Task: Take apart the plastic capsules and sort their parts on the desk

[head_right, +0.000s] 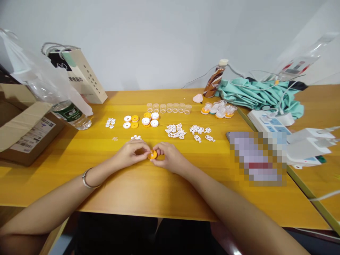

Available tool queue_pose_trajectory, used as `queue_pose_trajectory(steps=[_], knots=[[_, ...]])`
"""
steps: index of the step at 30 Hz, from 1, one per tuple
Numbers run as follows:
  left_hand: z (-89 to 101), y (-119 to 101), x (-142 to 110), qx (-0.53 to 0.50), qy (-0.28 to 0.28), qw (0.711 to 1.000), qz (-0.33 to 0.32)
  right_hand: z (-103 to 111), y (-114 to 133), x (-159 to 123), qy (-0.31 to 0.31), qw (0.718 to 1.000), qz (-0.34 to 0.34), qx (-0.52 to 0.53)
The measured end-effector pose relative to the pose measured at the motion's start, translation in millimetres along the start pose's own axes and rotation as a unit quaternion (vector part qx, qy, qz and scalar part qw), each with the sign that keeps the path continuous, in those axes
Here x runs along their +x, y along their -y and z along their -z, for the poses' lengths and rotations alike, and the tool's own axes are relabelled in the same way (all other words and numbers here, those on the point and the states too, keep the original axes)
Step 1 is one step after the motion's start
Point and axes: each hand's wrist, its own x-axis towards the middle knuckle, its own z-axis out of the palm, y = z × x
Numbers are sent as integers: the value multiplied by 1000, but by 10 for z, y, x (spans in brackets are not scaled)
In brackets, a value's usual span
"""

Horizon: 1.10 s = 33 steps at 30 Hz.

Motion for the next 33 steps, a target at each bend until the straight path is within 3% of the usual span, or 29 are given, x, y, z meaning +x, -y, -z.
queue_pose_trajectory(steps=[5, 10, 13, 16, 21, 29, 33], knots=[[85, 22, -6, -70, -42, 995, 63, 9, 14, -9, 8, 1000, -5, -2], [520, 218, 3, -72, -105, 972, 197, 18, 18, -11, 11, 1000, -8, -9], [844, 411, -45, -77, -55, 950, 298, 25, 17, -10, 14, 1000, -9, -12], [1040, 577, -120, -55, 2, 936, 347, 32, 23, -11, 18, 1000, -9, -10], [1074, 696, -172, -12, 102, 920, 377, 38, 50, -16, 9, 1000, -21, 2], [1086, 682, -164, 66, 140, 918, 364, 50, 58, -11, 15, 1000, -19, -3], [1087, 716, -188, 97, 131, 917, 363, 52, 59, -11, 17, 1000, -22, -2]])
